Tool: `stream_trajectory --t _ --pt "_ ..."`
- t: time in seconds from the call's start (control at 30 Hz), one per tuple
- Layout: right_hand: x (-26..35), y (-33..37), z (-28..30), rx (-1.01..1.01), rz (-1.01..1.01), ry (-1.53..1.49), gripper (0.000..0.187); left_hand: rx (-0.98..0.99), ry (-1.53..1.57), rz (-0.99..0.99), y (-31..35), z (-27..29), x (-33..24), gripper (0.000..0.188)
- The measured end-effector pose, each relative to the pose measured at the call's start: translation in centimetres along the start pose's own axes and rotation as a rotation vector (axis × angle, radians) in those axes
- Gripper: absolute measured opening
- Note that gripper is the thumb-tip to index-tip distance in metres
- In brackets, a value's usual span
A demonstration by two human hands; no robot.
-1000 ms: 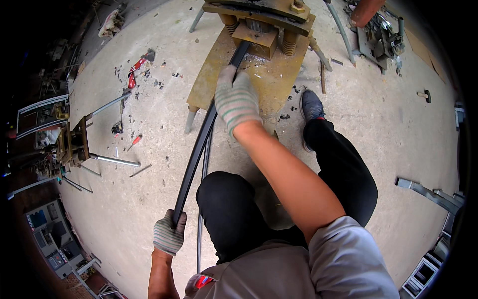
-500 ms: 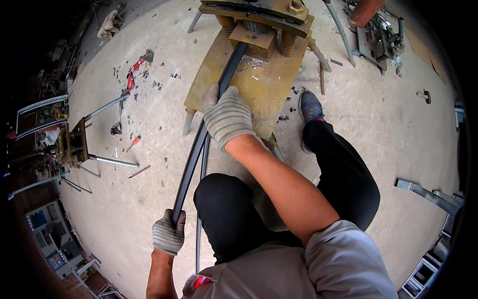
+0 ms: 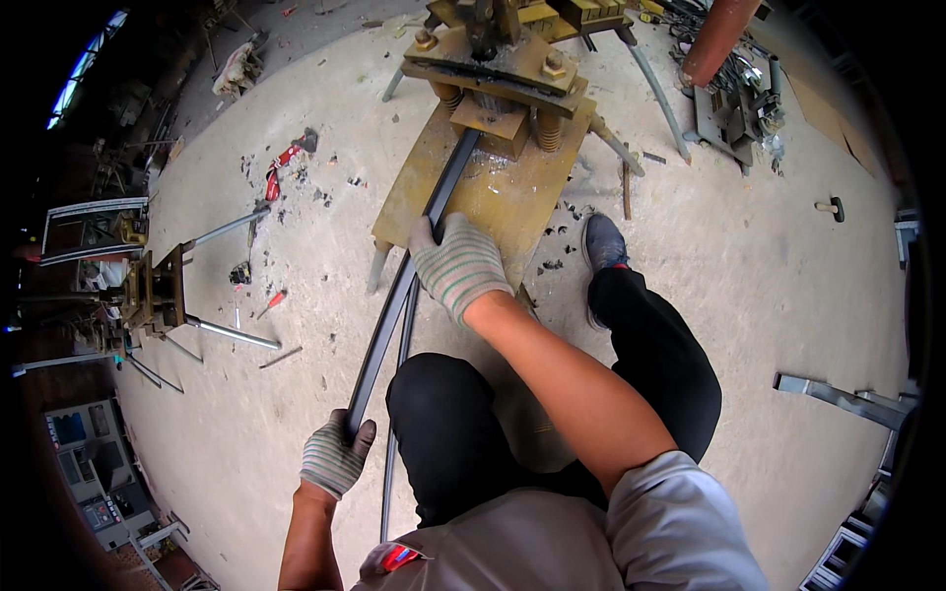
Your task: The person bends long metal rods using a manual bending machine, repeatedly positioning and pressing the rods to form curved shapes. The person then places the bent rods onto a large rectangular frame on the floor.
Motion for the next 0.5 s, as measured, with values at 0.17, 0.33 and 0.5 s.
stream_trajectory --t 0.17,0.33,0.5 --pt "2.4 1.6 2.1 0.209 0.089 0.127 0.057 0.056 0.033 -0.181 -1.2 2.2 -2.9 0.043" --pt "5.9 5.9 2.3 0.344 0.314 0.267 0.045 -0.188 0.190 -0.320 -2.0 13.3 -9.5 0.037" --pt "5.8 9.8 1.1 0.486 0.435 0.230 0.043 -0.520 0.469 -0.624 0.6 29.7 -21.3 0.044"
Point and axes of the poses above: each hand's wrist, its own y-axis away from the middle knuckle, its own z-axis out of the back of the hand, x = y × z, the point moved 9 cm from there along -y, towards the middle knuckle, and after that the axes turned 12 degrees about z, right-handed, at the moved point
